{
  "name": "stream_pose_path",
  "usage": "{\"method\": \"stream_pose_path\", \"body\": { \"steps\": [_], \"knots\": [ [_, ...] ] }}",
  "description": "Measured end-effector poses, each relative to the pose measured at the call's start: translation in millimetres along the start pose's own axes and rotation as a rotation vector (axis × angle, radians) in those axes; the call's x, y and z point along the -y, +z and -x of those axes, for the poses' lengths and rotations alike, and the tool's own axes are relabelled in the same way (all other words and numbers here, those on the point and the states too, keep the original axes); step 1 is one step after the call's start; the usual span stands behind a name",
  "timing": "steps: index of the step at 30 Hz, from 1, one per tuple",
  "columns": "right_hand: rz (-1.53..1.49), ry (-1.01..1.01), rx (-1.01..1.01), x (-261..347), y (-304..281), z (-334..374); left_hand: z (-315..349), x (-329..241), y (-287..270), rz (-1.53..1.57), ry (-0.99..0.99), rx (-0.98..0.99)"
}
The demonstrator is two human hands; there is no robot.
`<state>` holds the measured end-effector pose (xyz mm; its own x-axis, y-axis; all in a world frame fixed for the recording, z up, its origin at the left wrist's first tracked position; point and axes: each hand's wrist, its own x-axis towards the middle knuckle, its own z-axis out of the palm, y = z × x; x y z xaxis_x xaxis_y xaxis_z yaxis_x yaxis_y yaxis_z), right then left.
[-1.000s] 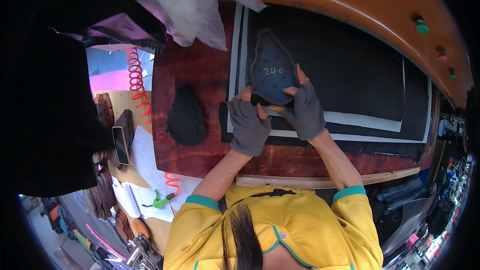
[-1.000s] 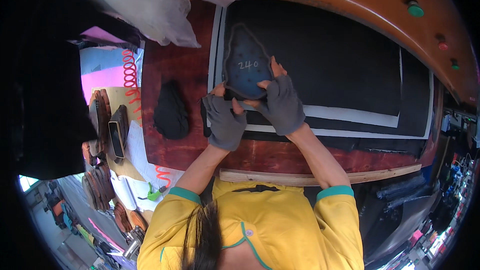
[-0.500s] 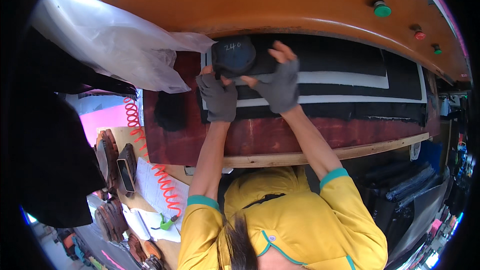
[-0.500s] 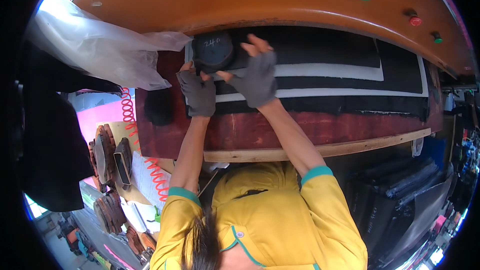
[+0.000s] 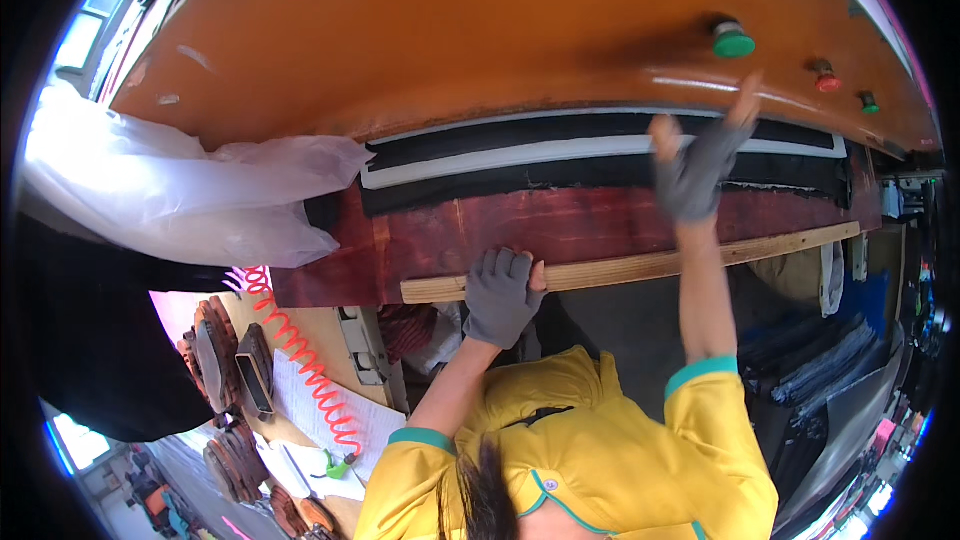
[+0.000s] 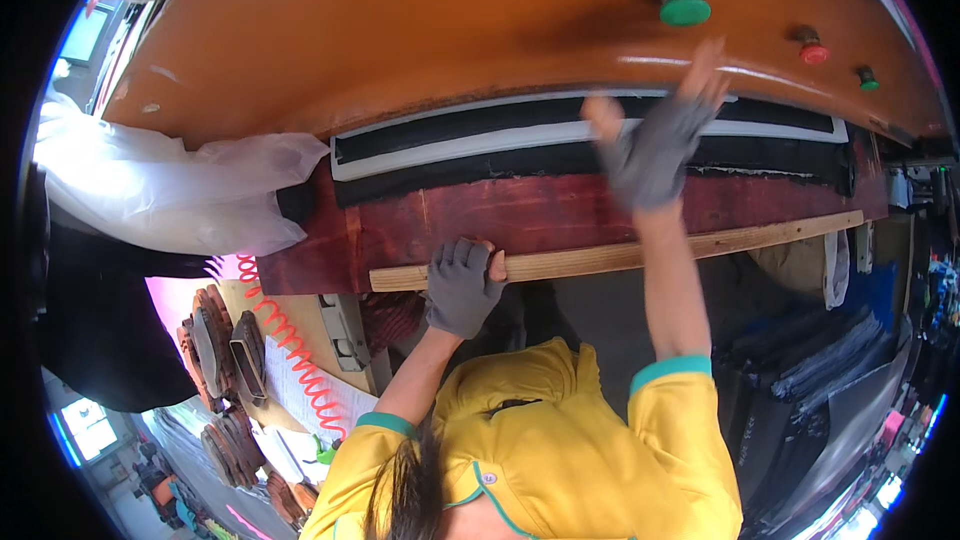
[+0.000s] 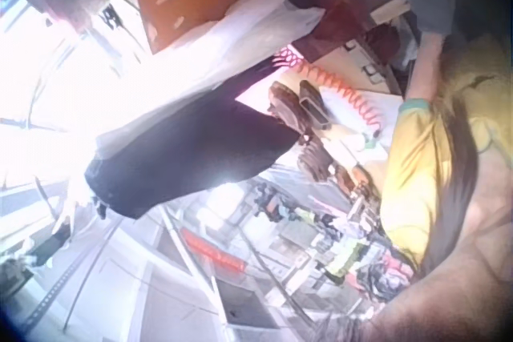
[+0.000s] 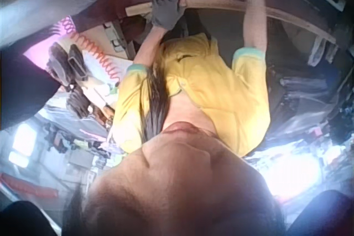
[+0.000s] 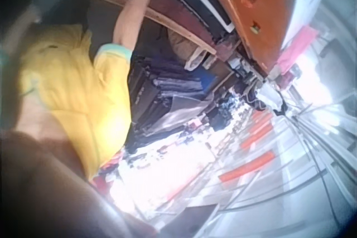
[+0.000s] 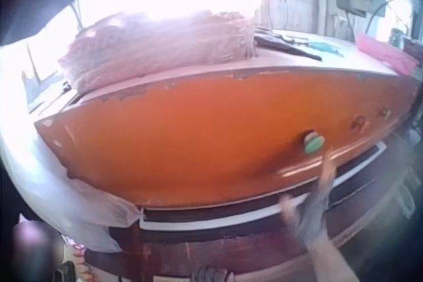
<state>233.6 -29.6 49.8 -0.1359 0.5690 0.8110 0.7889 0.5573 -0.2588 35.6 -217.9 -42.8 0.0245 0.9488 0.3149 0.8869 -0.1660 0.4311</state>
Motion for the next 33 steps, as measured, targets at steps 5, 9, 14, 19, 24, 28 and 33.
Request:
{"method": "stream_pose_path", "body": {
  "steps": [5, 9, 14, 19, 24, 28, 33],
  "knots": [
    [-0.111, -0.033, 0.517, 45.6, -38.5, 131.1, -9.1, -0.5, -2.2, -0.009, 0.027, 0.035],
    [-0.152, -0.077, 0.653, 47.3, -37.4, 152.6, -10.2, -5.0, -2.8, -0.021, 0.031, -0.001],
    [-0.077, 0.064, 0.654, 55.3, -30.7, 138.8, -10.8, -9.7, -0.7, -0.009, -0.104, 0.029],
    [-0.109, 0.127, 0.578, 68.4, -35.5, 141.4, 1.1, -12.9, -3.4, 0.061, -0.114, -0.037],
    [-0.182, 0.219, 0.648, 84.5, -65.4, 148.0, 31.3, -25.8, -16.7, 0.128, -0.12, -0.024],
    [-0.476, 0.189, 0.538, 107.9, -65.9, 125.3, 30.5, -17.3, -33.4, -0.1, -0.265, -0.259],
    [-0.43, 0.083, 0.542, 163.5, 27.7, 64.7, -17.4, 61.9, -54.5, -0.044, -0.399, -0.511]
  ]
}}
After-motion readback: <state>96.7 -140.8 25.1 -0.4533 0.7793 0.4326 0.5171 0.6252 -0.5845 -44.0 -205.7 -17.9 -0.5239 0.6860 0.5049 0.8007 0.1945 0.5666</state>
